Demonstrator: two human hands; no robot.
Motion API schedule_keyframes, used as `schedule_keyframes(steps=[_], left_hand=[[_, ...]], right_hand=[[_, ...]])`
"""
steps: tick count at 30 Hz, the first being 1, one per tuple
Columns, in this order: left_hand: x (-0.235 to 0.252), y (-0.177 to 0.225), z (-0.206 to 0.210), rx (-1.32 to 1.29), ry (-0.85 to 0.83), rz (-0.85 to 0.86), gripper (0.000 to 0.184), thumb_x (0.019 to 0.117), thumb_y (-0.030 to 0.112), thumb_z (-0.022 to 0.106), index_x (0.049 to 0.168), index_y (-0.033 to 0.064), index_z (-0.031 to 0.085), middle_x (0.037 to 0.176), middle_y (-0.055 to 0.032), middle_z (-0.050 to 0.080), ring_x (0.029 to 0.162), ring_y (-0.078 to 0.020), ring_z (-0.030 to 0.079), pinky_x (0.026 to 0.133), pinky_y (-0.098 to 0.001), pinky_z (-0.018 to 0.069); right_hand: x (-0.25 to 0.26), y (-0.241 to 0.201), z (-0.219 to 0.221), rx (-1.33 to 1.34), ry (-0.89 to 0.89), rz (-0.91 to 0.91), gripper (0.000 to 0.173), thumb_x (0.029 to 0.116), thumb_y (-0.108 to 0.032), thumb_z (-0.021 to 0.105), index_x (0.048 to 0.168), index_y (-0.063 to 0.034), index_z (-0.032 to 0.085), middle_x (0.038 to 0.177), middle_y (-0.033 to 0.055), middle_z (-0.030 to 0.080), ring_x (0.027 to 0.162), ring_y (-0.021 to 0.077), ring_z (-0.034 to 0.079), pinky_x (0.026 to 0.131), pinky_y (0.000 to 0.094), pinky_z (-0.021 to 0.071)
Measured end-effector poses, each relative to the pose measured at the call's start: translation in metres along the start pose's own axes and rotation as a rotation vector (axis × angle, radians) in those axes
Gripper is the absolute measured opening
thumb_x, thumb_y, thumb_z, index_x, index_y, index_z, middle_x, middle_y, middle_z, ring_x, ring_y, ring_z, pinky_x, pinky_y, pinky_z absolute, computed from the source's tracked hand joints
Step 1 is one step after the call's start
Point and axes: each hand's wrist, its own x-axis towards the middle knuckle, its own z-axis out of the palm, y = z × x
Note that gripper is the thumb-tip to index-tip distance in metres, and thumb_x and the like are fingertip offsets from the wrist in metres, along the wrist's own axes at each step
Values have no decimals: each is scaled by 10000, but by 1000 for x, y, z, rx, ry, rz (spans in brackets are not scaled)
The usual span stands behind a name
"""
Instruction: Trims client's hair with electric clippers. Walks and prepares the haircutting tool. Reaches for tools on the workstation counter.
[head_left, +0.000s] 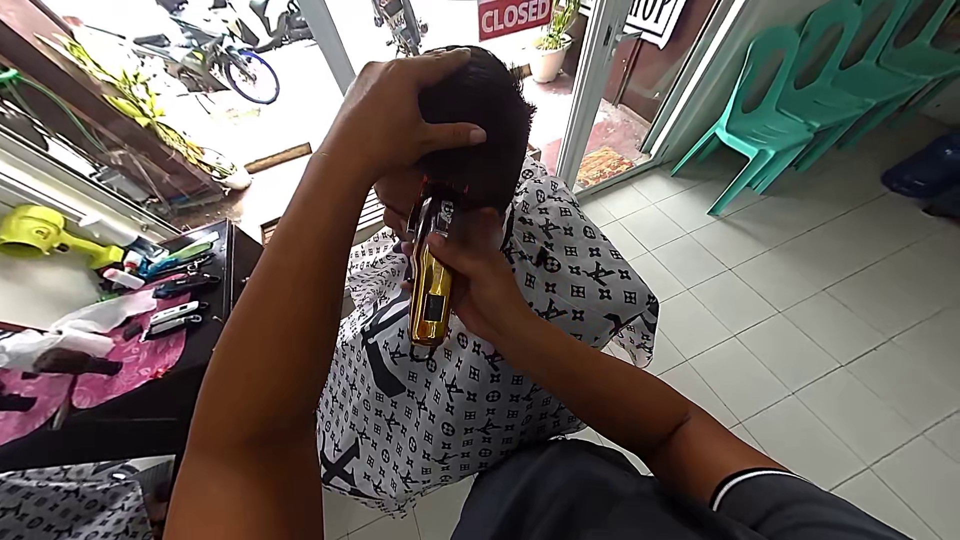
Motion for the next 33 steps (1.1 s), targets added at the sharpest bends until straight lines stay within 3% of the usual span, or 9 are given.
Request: schedule_keyframes(steps=[3,7,13,18,23,29,33], left_hand=[[1,0,1,15,-7,-9,804,885,621,690,1547,213,484,1441,-87,608,1337,-248,571,1137,-531,405],[2,-2,1,19,7,-1,807,881,622,696,1544,211,487,1458,-74,599,1345,-247,566,1144,-530,400],[2,-3,2,23,-3,-11,800,883,642,680,1544,234,488,1445,-70,607,1341,-242,566,1142,-523,396],[2,-3,1,19,7,5,790,881,618,701,1536,225,498,1426,-83,620,1330,-254,576,1136,-532,403],[3,-2,0,11,-16,-22,793,879,622,700,1541,237,491,1437,-79,611,1338,-249,568,1139,-534,400],[1,-3,-2,-11,-10,-20,743,919,612,654,1540,236,495,1434,-85,614,1336,-248,572,1137,-534,402],[-1,-2,-2,-9,-14,-18,751,910,596,677,1539,228,496,1435,-83,614,1338,-231,570,1143,-518,398]], right_hand=[[0,5,2,-48,-22,-50,435,1008,-211,649,1401,-140,475,1211,130,638,983,245,691,820,460,607],[-2,17,-2,-23,40,94,381,1009,-146,645,1351,-87,487,1157,163,662,948,270,705,815,449,609],[4,0,9,0,15,-109,428,1007,-147,646,1391,-96,463,1217,139,639,1021,257,690,856,480,604],[-2,13,2,-7,49,83,376,1005,-167,658,1339,-96,500,1155,150,661,952,264,705,821,458,611],[5,-4,7,-36,1,-96,422,1003,-133,646,1386,-89,476,1179,135,647,982,249,694,835,470,609],[-1,7,-2,-32,40,109,381,1003,-149,658,1343,-93,495,1177,146,658,965,259,701,828,460,606],[3,-6,8,-3,0,-38,421,1001,-114,650,1387,-101,483,1213,143,646,1019,269,692,852,490,604]])
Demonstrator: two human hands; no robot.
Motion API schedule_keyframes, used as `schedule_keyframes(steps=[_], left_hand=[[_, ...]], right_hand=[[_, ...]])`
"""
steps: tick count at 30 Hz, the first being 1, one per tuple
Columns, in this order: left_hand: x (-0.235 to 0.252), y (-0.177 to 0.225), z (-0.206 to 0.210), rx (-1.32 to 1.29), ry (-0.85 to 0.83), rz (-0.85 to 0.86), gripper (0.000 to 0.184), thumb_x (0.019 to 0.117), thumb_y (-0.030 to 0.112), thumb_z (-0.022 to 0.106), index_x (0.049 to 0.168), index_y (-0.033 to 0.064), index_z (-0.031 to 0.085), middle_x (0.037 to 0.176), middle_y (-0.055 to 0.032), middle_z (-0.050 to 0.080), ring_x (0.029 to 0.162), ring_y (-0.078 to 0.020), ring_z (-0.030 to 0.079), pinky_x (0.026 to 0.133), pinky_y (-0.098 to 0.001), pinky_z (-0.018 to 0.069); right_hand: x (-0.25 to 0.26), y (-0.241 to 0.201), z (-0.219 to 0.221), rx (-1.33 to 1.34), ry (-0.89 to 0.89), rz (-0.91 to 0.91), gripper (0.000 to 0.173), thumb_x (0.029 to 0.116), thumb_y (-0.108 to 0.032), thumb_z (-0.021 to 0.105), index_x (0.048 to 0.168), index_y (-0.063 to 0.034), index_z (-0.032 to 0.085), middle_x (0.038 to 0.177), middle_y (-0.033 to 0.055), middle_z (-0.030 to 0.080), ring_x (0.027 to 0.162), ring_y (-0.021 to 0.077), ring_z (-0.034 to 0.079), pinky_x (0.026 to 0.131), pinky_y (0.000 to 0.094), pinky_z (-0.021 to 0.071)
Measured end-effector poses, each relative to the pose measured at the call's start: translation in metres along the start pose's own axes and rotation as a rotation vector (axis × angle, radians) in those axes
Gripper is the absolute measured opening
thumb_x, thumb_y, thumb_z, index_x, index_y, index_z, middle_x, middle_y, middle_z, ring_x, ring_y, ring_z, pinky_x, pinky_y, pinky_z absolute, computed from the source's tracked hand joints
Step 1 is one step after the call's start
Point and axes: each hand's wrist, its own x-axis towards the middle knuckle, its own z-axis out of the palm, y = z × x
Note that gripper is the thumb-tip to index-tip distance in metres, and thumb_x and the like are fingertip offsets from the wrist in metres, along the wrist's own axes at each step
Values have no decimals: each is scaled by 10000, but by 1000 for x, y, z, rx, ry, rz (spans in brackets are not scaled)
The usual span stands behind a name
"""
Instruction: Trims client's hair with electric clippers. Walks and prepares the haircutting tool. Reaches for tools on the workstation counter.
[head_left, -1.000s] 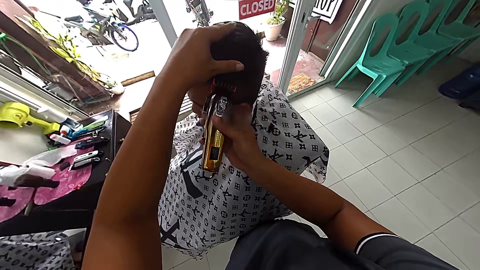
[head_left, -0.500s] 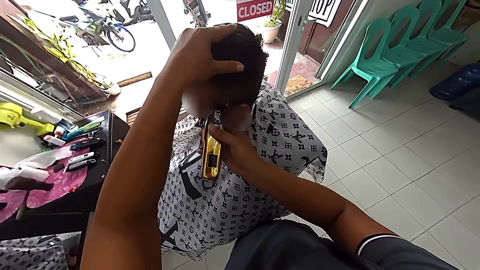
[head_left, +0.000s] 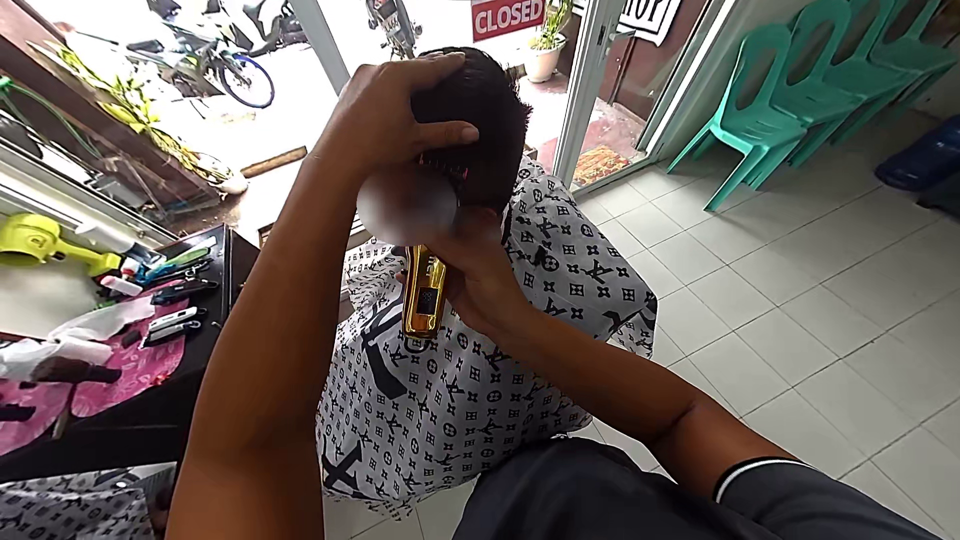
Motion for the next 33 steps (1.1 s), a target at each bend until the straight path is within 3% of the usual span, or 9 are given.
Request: schedule_keyframes(steps=[5,11,16,19,22,24,27,31,33], left_hand=[[-1,2,0,7,18,16,721,932,563,672,1530,195,508,1451,-73,605,1350,-228,563,1154,-497,392],[-1,0,2,-12,4,18,726,925,551,681,1532,192,507,1528,-56,538,1416,-196,499,1193,-468,348],[1,-1,3,3,17,30,713,952,595,614,1535,200,504,1537,-32,531,1404,-185,513,1183,-479,362],[0,-1,3,13,11,37,732,942,590,630,1540,190,495,1543,-44,523,1407,-193,510,1185,-480,359],[0,0,3,12,18,40,730,931,554,668,1535,180,501,1545,-48,520,1416,-189,502,1191,-466,358],[1,1,2,17,19,37,733,928,569,663,1535,191,502,1544,-39,522,1410,-187,507,1188,-468,361],[1,1,2,14,4,14,704,951,574,632,1537,207,499,1547,-33,519,1418,-186,498,1193,-475,352],[2,-1,3,29,11,41,713,947,563,639,1533,182,503,1551,-50,513,1439,-185,473,1207,-467,338],[2,-1,4,35,12,39,720,942,566,643,1536,184,499,1551,-46,514,1439,-180,473,1206,-463,340]], right_hand=[[-5,9,-13,-38,3,152,382,1008,-151,648,1358,-95,505,1161,150,664,944,254,703,818,452,608],[0,-21,-12,-48,-52,41,333,1015,-157,625,1320,-95,508,1124,133,665,935,251,706,811,472,615],[-6,-11,-28,-33,-69,166,309,1024,-171,617,1306,-73,540,1122,162,679,903,252,712,783,429,617],[-1,-27,-21,21,-70,88,252,1038,-146,569,1267,-46,536,1096,162,679,920,267,715,807,456,620],[1,-33,-20,24,-92,8,289,1043,-156,557,1304,-47,500,1115,175,667,939,279,715,821,473,620],[-4,-22,-26,-14,-94,85,320,1024,-202,609,1314,-94,526,1111,147,671,891,247,709,775,440,619],[-8,-14,-30,16,-76,195,298,1026,-181,614,1295,-73,542,1120,166,673,907,264,710,795,451,617],[0,-37,-22,84,-92,57,261,1052,-150,529,1287,-39,509,1127,184,671,955,281,716,829,463,619],[1,-38,-22,77,-94,21,277,1046,-153,553,1301,-52,509,1135,178,677,962,280,722,827,465,624]])
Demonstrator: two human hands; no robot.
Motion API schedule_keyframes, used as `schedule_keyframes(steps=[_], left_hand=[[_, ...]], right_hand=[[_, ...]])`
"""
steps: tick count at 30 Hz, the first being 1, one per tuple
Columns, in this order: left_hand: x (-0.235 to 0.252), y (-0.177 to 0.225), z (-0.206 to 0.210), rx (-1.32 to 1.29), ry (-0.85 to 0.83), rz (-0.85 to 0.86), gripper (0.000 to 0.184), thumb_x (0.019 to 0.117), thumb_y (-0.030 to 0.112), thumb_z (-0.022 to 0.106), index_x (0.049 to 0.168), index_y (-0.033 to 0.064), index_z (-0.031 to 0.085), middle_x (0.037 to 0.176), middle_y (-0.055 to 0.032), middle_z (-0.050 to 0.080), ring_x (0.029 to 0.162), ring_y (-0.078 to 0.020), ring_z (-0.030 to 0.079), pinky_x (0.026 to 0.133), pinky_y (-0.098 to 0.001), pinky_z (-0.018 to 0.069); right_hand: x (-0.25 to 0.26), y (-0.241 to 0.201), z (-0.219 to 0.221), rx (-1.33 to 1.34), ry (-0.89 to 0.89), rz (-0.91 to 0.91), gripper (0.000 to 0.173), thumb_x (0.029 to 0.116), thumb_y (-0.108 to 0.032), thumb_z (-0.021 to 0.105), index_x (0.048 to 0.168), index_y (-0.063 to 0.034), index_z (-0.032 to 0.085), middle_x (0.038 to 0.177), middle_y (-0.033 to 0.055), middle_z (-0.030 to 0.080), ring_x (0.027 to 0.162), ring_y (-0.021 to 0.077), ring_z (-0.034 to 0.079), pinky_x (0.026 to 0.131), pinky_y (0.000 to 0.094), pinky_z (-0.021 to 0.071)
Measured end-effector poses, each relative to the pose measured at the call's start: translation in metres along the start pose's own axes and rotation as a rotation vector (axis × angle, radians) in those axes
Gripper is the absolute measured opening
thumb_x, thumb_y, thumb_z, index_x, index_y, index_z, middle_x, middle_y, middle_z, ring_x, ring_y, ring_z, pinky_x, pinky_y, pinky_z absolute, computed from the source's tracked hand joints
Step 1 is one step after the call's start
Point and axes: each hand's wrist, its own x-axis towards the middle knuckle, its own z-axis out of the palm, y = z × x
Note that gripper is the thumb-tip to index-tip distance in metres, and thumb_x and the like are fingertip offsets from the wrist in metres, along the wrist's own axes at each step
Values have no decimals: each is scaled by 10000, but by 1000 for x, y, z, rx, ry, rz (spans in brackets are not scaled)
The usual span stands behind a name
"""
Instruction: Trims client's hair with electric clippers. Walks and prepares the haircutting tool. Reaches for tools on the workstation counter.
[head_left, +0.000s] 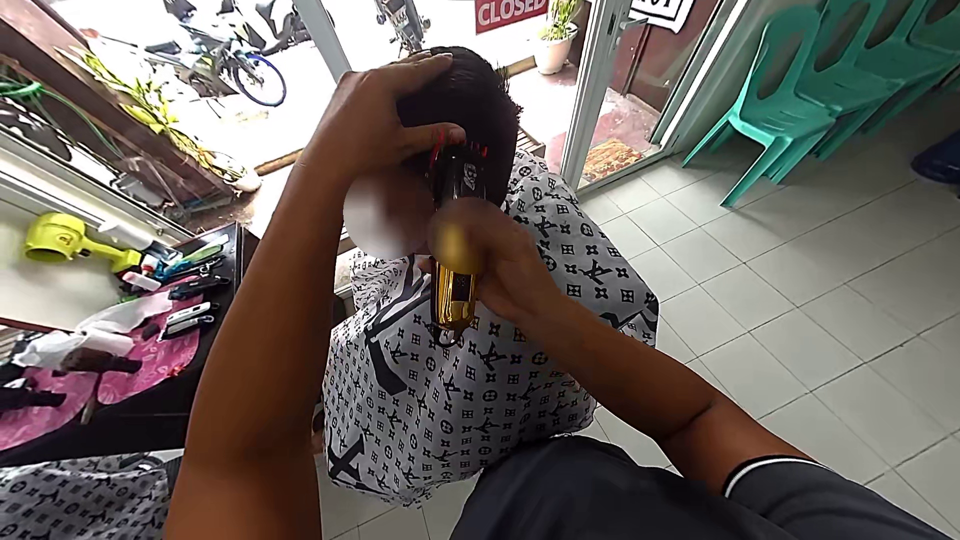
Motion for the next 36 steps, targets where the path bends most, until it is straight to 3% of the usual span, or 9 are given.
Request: schedule_keyframes(steps=[5,10,16,21,25,27,32,34,36], left_hand=[[0,-1,0,-5,-3,-15,750,927,585,652,1545,194,486,1556,-29,509,1422,-176,492,1197,-469,347],[-1,0,1,5,-5,-14,741,938,586,639,1548,196,482,1557,-28,507,1424,-164,490,1199,-453,351],[-1,-2,0,5,1,3,761,924,609,640,1543,193,489,1547,-25,519,1409,-159,506,1194,-447,359],[0,-1,1,2,-6,-9,729,943,575,637,1547,197,483,1543,-35,523,1412,-171,503,1195,-452,354],[0,-1,0,4,-2,-10,753,923,610,642,1543,210,492,1554,-17,513,1418,-159,496,1196,-447,357],[0,-1,0,10,-3,-3,757,928,611,635,1542,194,491,1558,-36,507,1435,-176,479,1205,-461,344],[-2,0,1,7,4,7,719,947,559,640,1538,175,496,1549,-52,515,1427,-182,489,1202,-457,348],[-2,0,0,18,-4,0,743,937,591,634,1542,184,491,1555,-42,509,1430,-177,485,1202,-456,347],[-1,1,-1,18,-5,-4,750,929,596,647,1538,185,497,1551,-38,514,1418,-184,499,1195,-466,354]], right_hand=[[-8,22,-10,-52,46,184,280,1014,-147,631,1268,-64,548,1114,164,677,917,267,714,789,450,619],[1,1,0,-6,-7,17,264,1047,-138,549,1286,-33,508,1113,174,667,941,276,714,829,479,619],[-9,18,-11,-13,9,174,274,1035,-172,592,1288,-73,553,1109,164,677,913,266,715,791,456,622],[2,-10,-5,15,-13,16,258,1066,-170,512,1284,-32,509,1143,190,670,982,289,718,832,463,625],[-8,2,-20,-27,-15,137,282,1025,-220,604,1268,-86,550,1117,167,684,912,267,726,753,445,632],[-10,-1,-25,-34,-23,167,276,1024,-205,590,1269,-81,560,1122,178,689,923,277,729,747,440,635],[2,-28,-27,-22,-77,53,292,1052,-205,528,1302,-54,520,1204,189,663,1020,290,716,795,449,634],[-4,-21,-34,-69,-45,111,305,1027,-224,581,1293,-77,547,1162,170,681,942,270,733,721,426,641],[-9,-17,-43,-92,-31,202,291,1022,-201,587,1281,-73,557,1136,177,691,920,280,733,720,440,641]])
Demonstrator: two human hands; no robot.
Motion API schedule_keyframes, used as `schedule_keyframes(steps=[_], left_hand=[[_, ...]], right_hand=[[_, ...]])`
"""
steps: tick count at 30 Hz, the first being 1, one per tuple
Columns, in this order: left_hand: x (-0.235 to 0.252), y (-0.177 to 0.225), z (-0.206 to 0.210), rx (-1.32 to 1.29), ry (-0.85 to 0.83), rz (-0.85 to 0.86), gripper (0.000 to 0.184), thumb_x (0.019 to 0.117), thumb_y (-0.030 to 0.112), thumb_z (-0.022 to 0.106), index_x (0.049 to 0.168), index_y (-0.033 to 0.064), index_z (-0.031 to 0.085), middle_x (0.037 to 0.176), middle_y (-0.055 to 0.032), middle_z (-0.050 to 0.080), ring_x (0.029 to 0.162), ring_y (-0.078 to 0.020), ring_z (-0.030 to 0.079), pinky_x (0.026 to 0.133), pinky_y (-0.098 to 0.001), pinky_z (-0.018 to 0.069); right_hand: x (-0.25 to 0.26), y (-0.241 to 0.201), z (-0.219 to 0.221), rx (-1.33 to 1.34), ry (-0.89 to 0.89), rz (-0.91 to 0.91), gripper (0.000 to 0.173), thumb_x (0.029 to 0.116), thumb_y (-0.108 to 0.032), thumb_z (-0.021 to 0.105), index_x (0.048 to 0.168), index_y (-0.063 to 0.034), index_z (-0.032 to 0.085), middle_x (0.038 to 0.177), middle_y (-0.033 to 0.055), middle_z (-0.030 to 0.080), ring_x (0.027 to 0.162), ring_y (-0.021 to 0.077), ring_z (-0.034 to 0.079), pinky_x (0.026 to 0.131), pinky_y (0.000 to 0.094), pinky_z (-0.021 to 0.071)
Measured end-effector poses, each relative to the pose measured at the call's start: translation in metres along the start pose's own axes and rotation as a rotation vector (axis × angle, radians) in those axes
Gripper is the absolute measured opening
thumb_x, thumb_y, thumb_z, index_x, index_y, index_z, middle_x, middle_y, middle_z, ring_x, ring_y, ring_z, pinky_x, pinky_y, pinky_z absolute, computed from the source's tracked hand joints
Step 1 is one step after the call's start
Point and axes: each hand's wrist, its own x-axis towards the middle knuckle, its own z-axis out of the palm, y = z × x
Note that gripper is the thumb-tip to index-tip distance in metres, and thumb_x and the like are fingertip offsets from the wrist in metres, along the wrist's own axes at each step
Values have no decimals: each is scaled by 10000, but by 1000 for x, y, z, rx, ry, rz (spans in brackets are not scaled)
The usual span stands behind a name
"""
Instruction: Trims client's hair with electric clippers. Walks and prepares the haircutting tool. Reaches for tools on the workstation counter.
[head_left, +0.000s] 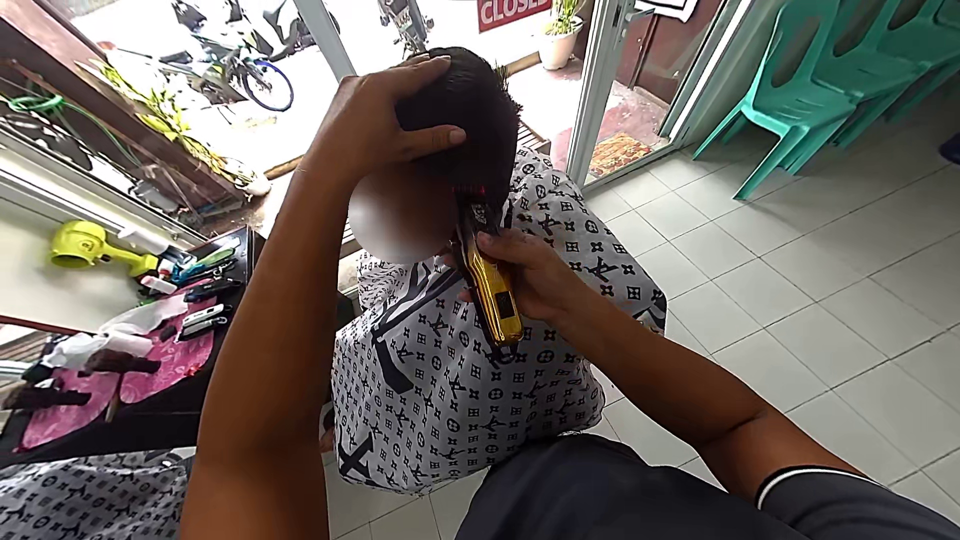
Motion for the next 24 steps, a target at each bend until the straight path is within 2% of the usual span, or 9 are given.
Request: schedule_keyframes(steps=[2,6,10,12,15,17,19,21,24], left_hand=[[0,1,-1,-2,-5,-9,747,930,588,652,1539,187,495,1550,-41,515,1421,-189,496,1197,-472,350],[1,0,0,6,-14,-8,741,937,605,624,1543,200,491,1546,-36,519,1420,-180,496,1198,-467,348],[3,1,-1,0,-2,-5,751,926,599,646,1535,185,501,1535,-43,532,1406,-183,512,1191,-466,360],[2,0,-1,1,-3,-5,750,929,599,642,1536,183,499,1539,-42,528,1411,-177,506,1192,-458,358],[3,1,0,11,-16,-12,738,943,608,613,1543,196,489,1553,-37,511,1421,-176,494,1197,-460,350],[3,0,0,5,-9,-4,729,956,608,595,1542,187,490,1543,-40,523,1412,-174,504,1194,-456,357],[2,1,-2,-8,-13,1,724,966,603,582,1543,176,487,1536,-51,530,1407,-180,510,1193,-457,357],[1,1,-3,-16,-15,-1,724,964,601,583,1542,175,488,1531,-54,535,1408,-186,509,1197,-467,352],[-1,0,-2,-18,-22,-5,733,944,588,622,1545,191,485,1549,-43,515,1437,-170,474,1211,-457,332]], right_hand=[[2,-6,-4,8,-23,-1,288,1033,-186,553,1287,-50,545,1164,190,684,968,292,727,756,446,639],[8,-29,-3,50,-97,-119,311,1058,-248,501,1314,-71,516,1255,183,637,1058,285,702,785,416,633],[0,-15,-7,24,-44,14,319,1012,-242,588,1286,-81,562,1170,189,683,940,284,731,701,423,642],[1,-17,-9,15,-57,29,297,1037,-227,548,1281,-58,560,1175,193,685,967,286,731,732,418,643],[7,-32,-4,18,-70,-84,306,1066,-240,480,1307,-62,543,1247,177,652,1049,278,708,787,410,634],[7,-31,1,-42,-31,-118,302,1060,-221,511,1311,-53,522,1203,182,661,1013,281,715,782,430,636],[2,-18,3,-123,21,-63,319,1018,-162,593,1304,-45,514,1114,184,689,942,289,726,767,461,635],[-3,-5,4,-143,37,15,348,987,-109,642,1312,-47,535,1096,178,691,904,285,729,755,467,637],[-1,-10,11,-124,18,5,339,1005,-93,603,1324,-18,518,1115,195,682,927,296,722,799,476,628]])
